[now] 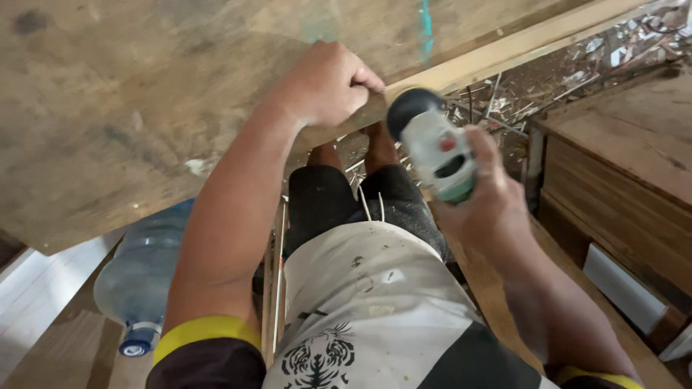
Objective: The person uses a handheld angle grinder with a sanding disc to smooth the edges of wooden boards on a workshop table.
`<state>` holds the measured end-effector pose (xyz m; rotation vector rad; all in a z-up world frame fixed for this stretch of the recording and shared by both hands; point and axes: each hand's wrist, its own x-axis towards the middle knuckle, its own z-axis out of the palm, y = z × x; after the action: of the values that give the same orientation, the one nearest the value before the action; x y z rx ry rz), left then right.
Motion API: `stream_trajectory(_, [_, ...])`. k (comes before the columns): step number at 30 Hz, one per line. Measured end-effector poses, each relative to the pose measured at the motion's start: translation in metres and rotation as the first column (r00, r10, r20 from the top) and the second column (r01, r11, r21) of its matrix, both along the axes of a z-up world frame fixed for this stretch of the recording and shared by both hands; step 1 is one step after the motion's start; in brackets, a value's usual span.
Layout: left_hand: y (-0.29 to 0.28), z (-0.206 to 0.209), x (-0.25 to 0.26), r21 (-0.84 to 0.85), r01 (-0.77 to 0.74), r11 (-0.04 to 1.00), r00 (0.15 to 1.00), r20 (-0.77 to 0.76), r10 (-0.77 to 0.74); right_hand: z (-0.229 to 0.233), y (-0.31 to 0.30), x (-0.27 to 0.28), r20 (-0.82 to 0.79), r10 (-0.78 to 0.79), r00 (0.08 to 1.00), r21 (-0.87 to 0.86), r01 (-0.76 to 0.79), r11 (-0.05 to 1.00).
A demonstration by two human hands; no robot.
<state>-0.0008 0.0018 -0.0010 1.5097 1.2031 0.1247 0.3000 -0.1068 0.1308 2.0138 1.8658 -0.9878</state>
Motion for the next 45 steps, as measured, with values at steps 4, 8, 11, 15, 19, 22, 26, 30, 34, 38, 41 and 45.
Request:
stream_trajectory(4, [-0.001,-0.01,0.001,0.034,0.024,0.999,0.999,0.03,-0.025,-0.002,-0.003,-0.001,-0.078,0.072,0.994,-0.035,-0.075,0.997])
stream_trajectory(8, [0.004,0.017,0.0,-0.147,-0.019,0.989,0.997,-0.082,0.007,0.023,0.021,-0.006,-0.132,-0.053,0.99,-0.073,0.044,0.996])
stream_trajectory(11, [-0.001,0.001,0.0,-0.071,0.009,0.997,0.998,-0.059,-0.013,-0.012,0.01,0.053,-0.123,0.007,0.992,0.056,0.0,0.998])
stream_trajectory(15, [-0.002,-0.007,0.002,-0.009,0.041,0.999,0.998,-0.04,-0.041,-0.004,0.031,0.075,-0.121,-0.031,0.992,0.226,0.058,0.972])
stream_trajectory(19, [-0.001,0.0,0.002,-0.059,0.014,0.998,0.998,-0.06,-0.017,0.004,0.043,0.085,-0.173,0.013,0.985,0.368,0.052,0.928])
stream_trajectory(22, [0.0,-0.001,0.002,-0.06,0.014,0.998,0.997,-0.076,-0.019,-0.01,0.04,0.081,-0.293,0.047,0.955,0.4,0.078,0.913])
stream_trajectory(26, [-0.001,-0.002,0.002,-0.012,-0.005,1.0,0.998,-0.057,0.004,-0.012,0.018,0.055,-0.071,-0.076,0.995,0.098,0.083,0.992])
stream_trajectory(30, [-0.004,-0.005,-0.001,-0.013,-0.032,0.999,0.999,-0.029,0.032,0.017,0.026,-0.005,0.089,-0.209,0.974,-0.232,0.224,0.946])
stream_trajectory(34, [-0.001,0.003,0.0,0.012,-0.007,1.0,0.999,-0.038,0.008,0.002,0.016,0.003,-0.182,0.037,0.983,-0.065,-0.049,0.997])
stream_trajectory(38, [-0.004,0.016,0.007,-0.051,-0.086,0.995,0.989,-0.129,0.079,-0.009,0.02,0.027,-0.197,0.149,0.969,0.124,-0.126,0.984])
stream_trajectory(41, [-0.019,0.01,0.022,0.167,-0.114,0.979,0.98,-0.144,0.139,0.005,0.04,0.043,-0.192,-0.018,0.981,0.033,0.025,0.999])
stream_trajectory(45, [-0.039,0.002,0.043,0.261,-0.187,0.947,0.933,-0.254,0.254,-0.002,0.06,0.094,-0.296,0.158,0.942,0.253,-0.082,0.964])
